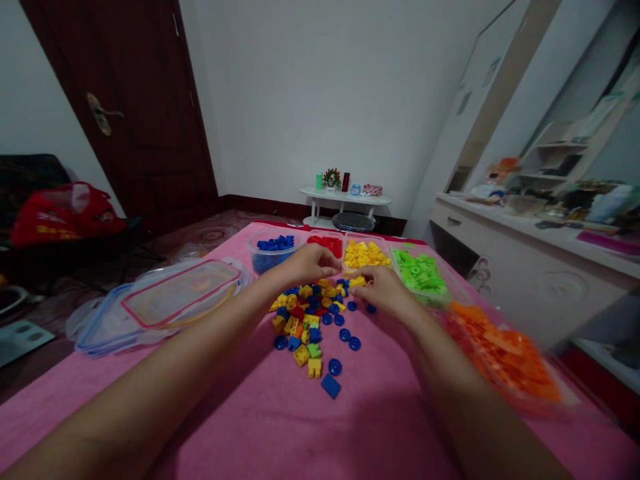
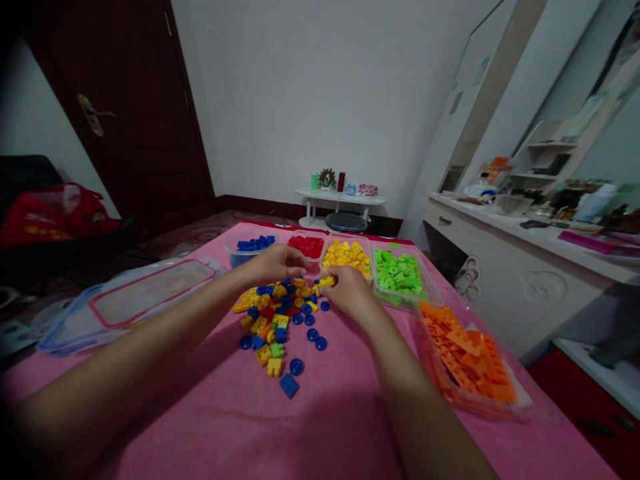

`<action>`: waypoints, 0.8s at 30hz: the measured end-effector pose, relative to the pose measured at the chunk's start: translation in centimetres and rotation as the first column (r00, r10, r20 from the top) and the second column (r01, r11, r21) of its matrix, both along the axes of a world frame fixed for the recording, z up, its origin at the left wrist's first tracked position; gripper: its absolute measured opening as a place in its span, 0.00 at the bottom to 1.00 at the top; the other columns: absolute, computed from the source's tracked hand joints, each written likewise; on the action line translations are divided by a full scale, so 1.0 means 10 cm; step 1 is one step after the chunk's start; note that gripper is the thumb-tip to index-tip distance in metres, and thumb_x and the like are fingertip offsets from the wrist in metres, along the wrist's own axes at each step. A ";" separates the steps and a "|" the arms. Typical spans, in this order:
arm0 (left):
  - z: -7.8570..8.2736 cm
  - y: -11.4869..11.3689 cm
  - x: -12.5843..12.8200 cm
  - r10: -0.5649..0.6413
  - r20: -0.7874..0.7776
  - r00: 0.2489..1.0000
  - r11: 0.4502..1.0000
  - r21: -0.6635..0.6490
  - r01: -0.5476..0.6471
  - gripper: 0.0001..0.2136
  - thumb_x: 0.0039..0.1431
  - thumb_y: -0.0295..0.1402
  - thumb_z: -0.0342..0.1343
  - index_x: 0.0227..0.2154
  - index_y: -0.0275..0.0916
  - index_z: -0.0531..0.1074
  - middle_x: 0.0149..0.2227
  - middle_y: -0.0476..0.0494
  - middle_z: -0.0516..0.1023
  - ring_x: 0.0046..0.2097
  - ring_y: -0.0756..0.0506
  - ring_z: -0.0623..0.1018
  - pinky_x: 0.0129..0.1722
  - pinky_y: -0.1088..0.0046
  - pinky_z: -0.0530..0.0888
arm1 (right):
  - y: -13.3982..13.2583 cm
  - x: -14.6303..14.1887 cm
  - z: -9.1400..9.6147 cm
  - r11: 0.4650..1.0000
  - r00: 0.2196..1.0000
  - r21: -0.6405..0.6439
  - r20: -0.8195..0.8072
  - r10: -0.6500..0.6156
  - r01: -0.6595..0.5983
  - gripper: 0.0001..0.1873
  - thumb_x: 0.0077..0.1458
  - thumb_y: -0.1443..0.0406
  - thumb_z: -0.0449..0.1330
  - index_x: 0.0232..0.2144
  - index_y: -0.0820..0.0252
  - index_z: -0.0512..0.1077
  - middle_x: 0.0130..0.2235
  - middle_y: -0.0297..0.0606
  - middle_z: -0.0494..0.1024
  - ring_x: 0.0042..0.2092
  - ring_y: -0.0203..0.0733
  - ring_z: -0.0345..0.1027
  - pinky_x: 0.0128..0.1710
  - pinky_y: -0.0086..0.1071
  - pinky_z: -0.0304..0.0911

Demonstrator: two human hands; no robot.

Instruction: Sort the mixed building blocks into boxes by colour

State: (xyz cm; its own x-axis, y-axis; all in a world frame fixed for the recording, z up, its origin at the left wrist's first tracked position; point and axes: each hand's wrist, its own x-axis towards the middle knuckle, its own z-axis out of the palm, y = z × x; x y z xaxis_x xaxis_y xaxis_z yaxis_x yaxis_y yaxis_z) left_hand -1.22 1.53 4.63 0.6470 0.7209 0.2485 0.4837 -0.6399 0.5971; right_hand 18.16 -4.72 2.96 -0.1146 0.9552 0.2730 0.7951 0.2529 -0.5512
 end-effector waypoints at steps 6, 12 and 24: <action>-0.16 -0.11 -0.37 0.080 -0.257 0.963 0.997 0.033 -0.073 0.15 0.44 0.27 0.58 0.38 0.35 0.78 0.32 0.44 0.79 0.32 0.48 0.75 0.29 0.78 0.66 | -0.13 -0.29 -0.10 0.984 0.961 -0.045 0.208 0.181 -0.175 0.13 0.43 0.72 0.59 0.32 0.56 0.78 0.33 0.36 0.78 0.33 0.37 0.67 0.31 0.29 0.56; -0.45 -0.04 -0.38 0.109 -0.222 0.969 0.994 0.045 -0.101 0.16 0.42 0.24 0.56 0.37 0.36 0.78 0.33 0.46 0.79 0.32 0.49 0.74 0.30 0.79 0.65 | -0.50 -0.78 -0.04 0.790 0.769 -0.121 0.180 0.613 -0.601 0.19 0.39 0.60 0.68 0.38 0.53 0.76 0.41 0.34 0.74 0.43 0.39 0.65 0.41 0.30 0.58; -0.47 0.00 -0.43 0.089 -0.195 0.977 0.996 0.023 -0.086 0.10 0.46 0.31 0.57 0.32 0.34 0.77 0.25 0.49 0.74 0.25 0.53 0.67 0.24 0.79 0.58 | -0.12 -0.30 -0.10 0.914 0.883 -0.199 0.250 0.397 -0.354 0.10 0.41 0.73 0.61 0.29 0.57 0.76 0.33 0.33 0.76 0.36 0.37 0.67 0.36 0.27 0.58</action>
State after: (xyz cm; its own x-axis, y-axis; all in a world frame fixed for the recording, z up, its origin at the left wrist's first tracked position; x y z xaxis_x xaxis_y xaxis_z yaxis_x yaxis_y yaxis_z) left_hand -5.48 1.56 -0.04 0.6183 0.7744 0.1342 0.6448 -0.5975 0.4767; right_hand 15.11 -5.95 1.99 -0.5232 0.8513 0.0401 0.7820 0.4983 -0.3744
